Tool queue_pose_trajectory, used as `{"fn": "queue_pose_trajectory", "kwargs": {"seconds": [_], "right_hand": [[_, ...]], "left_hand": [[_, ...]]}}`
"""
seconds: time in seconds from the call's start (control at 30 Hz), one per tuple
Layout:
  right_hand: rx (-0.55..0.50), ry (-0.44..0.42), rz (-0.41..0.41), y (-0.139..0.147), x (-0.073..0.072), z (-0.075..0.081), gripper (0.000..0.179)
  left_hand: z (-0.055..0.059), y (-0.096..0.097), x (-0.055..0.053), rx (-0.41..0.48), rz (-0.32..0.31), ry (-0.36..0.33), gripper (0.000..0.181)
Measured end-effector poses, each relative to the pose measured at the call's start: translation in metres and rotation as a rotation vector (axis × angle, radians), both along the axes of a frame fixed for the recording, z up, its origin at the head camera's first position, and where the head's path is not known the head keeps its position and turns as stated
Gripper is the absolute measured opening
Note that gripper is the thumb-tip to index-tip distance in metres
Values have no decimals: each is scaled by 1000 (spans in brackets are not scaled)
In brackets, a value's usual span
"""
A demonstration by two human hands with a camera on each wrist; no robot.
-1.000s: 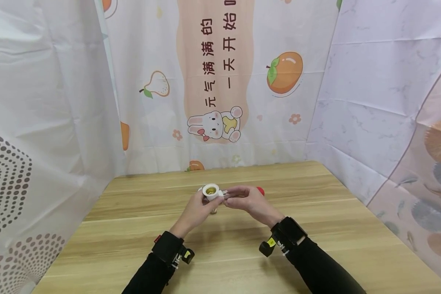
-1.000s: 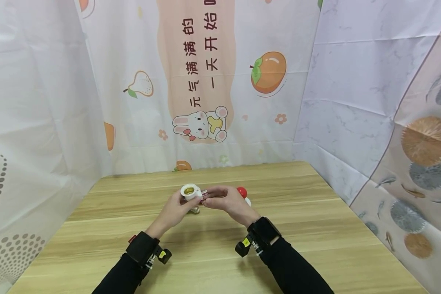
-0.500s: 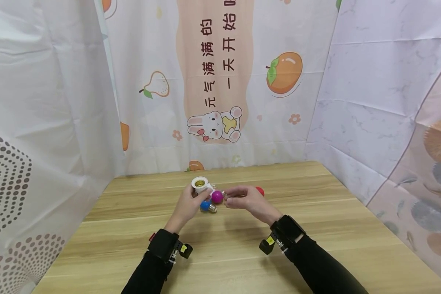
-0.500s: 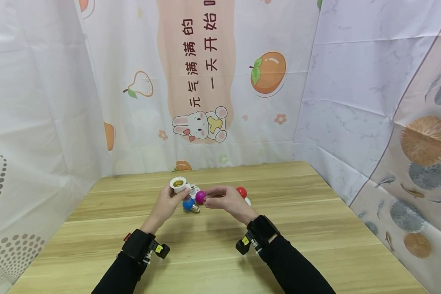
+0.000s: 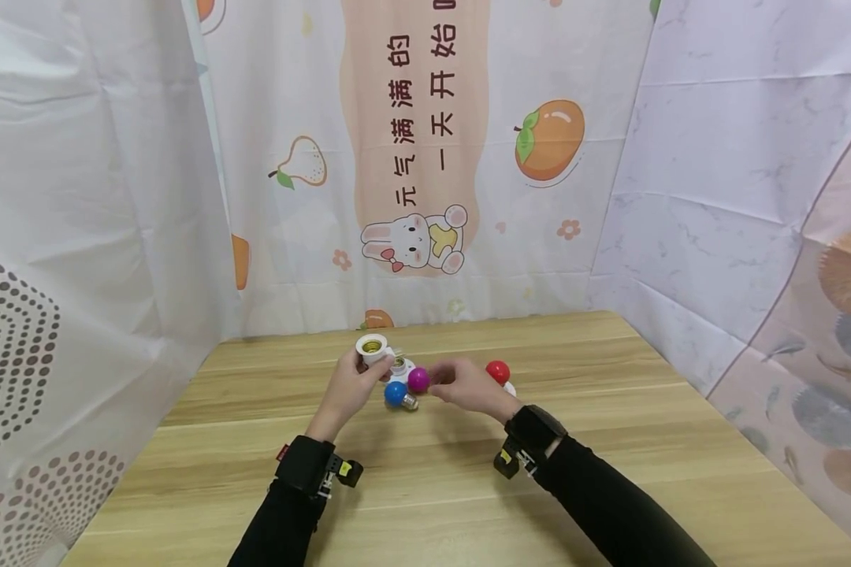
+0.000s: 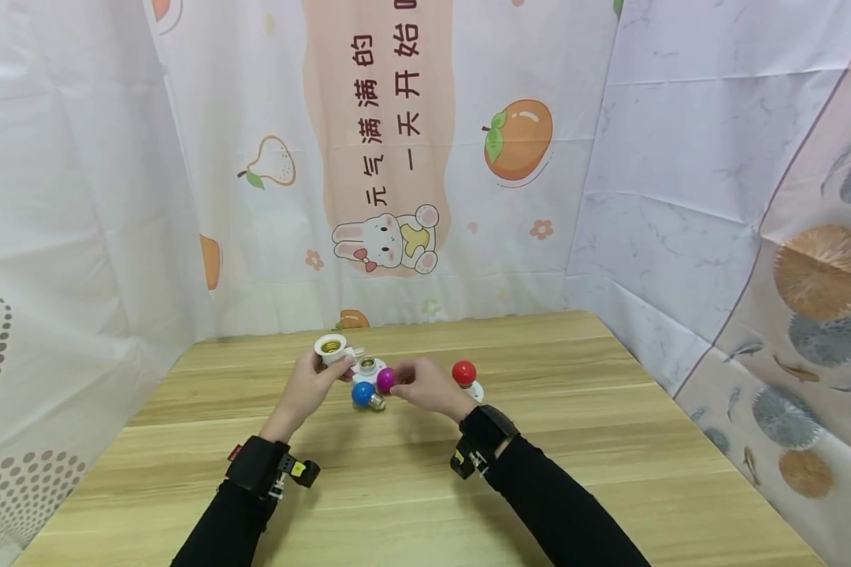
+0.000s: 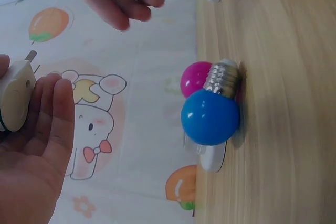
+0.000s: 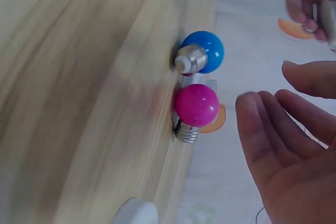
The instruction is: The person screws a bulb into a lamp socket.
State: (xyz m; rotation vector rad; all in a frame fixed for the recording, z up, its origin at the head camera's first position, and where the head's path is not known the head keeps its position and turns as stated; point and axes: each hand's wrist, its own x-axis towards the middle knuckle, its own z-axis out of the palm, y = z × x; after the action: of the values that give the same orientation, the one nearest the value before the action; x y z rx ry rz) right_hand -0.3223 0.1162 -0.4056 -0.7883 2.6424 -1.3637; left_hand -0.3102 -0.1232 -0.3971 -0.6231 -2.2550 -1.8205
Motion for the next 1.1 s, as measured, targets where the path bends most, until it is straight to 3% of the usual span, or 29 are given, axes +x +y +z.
{"fn": "queue_pose_trajectory", "kwargs": {"seconds": [0.13,0.27,0.5,0.83,1.1], "right_hand": [[141,111,17,-12,-4,1,26],[224,161,55,-26,-7,3,30],[408,243,39,-51,-12,7,36],[609,327,33,-85,-21,-6,42],[724,410,-1,-98,-21,-22,29]], "left_hand": [[4,-6,-1,5,-6,2,29],[6,-12,0,16,-8,-4,30],[6,-16,-2,21,1,-14,32],[4,-20,-4,25,7,-19,34],[3,-20,-5,32,10,-30,35]]}}
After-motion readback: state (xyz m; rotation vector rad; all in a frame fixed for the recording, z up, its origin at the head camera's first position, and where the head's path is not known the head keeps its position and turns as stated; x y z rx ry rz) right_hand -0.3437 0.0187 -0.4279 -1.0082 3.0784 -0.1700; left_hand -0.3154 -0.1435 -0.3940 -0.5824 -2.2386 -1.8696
